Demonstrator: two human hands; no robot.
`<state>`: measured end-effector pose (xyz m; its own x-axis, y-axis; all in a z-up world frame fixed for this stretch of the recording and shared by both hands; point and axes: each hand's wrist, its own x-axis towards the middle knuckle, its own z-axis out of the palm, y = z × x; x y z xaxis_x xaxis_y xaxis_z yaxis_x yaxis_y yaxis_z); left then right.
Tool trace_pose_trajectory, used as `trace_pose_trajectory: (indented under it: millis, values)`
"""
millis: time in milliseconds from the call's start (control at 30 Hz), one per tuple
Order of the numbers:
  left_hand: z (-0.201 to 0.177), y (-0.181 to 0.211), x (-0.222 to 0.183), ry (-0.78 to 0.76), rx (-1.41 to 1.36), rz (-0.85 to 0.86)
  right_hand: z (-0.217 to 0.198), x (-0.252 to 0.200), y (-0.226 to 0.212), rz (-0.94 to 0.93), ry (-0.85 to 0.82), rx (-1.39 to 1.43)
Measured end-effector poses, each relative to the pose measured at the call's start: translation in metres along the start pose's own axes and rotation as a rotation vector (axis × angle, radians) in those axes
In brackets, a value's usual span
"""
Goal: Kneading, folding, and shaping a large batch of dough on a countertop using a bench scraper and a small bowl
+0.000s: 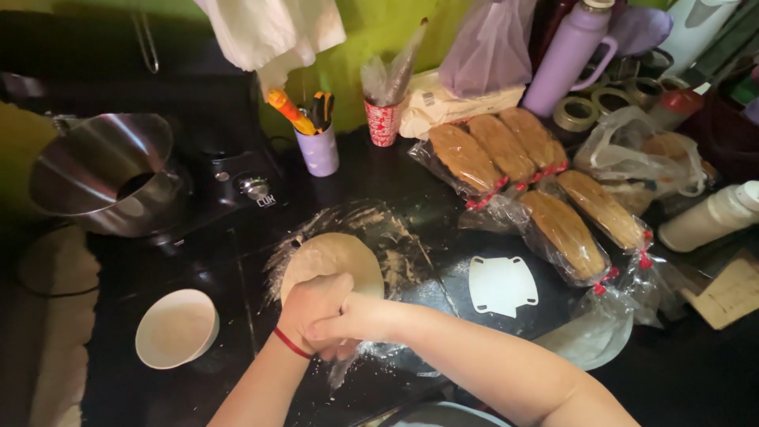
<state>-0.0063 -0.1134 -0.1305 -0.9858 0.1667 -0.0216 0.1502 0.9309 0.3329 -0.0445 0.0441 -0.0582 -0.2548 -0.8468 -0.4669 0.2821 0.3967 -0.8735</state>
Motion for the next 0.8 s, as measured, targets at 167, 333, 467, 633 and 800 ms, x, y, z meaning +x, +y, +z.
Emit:
trace_pose_trajectory:
  millis: [167, 333, 467, 633, 800]
  values:
    - [0.008, -0.017, 0.005, 0.012, 0.017, -0.016, 0.002, -0.010, 0.003, -0.011, 0.337, -0.787]
    - [-0.026, 0.006, 0.002, -0.078, -0.078, -0.149, -0.001, 0.009, 0.032, -0.132, 0.563, -1.010]
    - [0.008, -0.019, 0.005, 0.012, -0.209, -0.168, -0.005, 0.015, 0.050, -0.559, 0.909, -1.210]
    - [0.038, -0.035, 0.010, 0.272, -0.478, -0.229, -0.016, 0.018, 0.047, -0.902, 1.010, -1.278]
    - [0.031, -0.022, 0.005, 0.425, -0.669, -0.410, -0.001, 0.025, 0.021, -1.142, 1.001, -1.045]
